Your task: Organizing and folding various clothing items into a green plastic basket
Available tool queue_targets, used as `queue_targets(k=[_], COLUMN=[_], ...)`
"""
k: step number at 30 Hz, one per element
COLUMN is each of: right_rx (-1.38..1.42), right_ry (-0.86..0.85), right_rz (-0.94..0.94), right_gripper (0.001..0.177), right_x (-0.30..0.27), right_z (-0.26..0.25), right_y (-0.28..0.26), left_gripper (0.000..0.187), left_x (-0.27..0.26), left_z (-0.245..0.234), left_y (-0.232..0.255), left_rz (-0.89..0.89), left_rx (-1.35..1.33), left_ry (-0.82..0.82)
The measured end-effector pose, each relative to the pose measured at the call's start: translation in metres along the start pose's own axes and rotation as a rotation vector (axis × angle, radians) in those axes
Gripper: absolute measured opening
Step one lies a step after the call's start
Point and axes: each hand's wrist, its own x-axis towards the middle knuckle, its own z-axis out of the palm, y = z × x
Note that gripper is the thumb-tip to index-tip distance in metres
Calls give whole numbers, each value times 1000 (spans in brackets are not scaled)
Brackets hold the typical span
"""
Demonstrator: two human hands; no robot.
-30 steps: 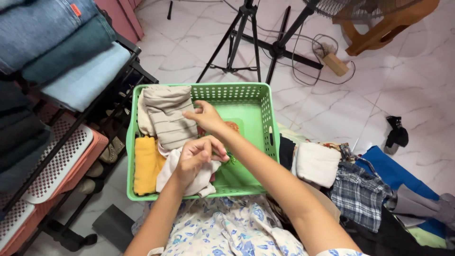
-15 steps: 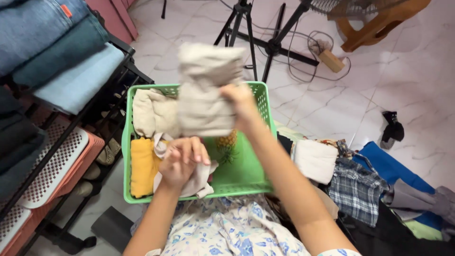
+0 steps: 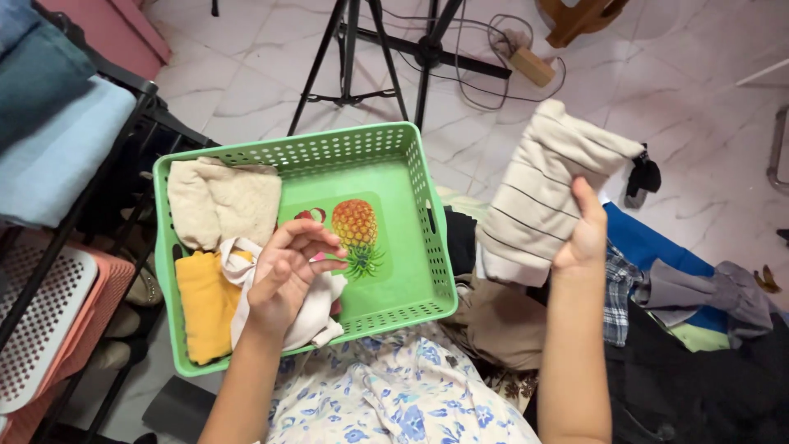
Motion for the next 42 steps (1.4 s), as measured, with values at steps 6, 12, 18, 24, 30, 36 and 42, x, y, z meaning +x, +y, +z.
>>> queue_targets(k=[6,12,18,24,30,36,42], right_rx=[-165,-660,-1491,-2245,-2263,-1472,-1006], right_ry=[99,3,-468,-309,-236,-644,-764], right_rz=[-7,-37,525,493,34,-475,377], right_gripper=[33,26,41,75,53,26,101], right_x=[-33,-63,-70,-82,-85,-45,-29], right_z=[-58,-84,-58,20,105,187,243], right_y=[-13,-32,-2,2,6,91,226], left_gripper=[80,84,86,81,71,55,63], left_x=[0,1,0,-2,-4,-10,-7], left_z=[1,1,3,10,5,-13,13], left_y=[-2,-2,-3,-2,-5,-8,-13], left_rz=[-35,-44,-48,-37,97,360,377], left_rx=[-2,75,97,134,168,107,141], left_ry=[-15,-19,-29,-9,43,218,-25])
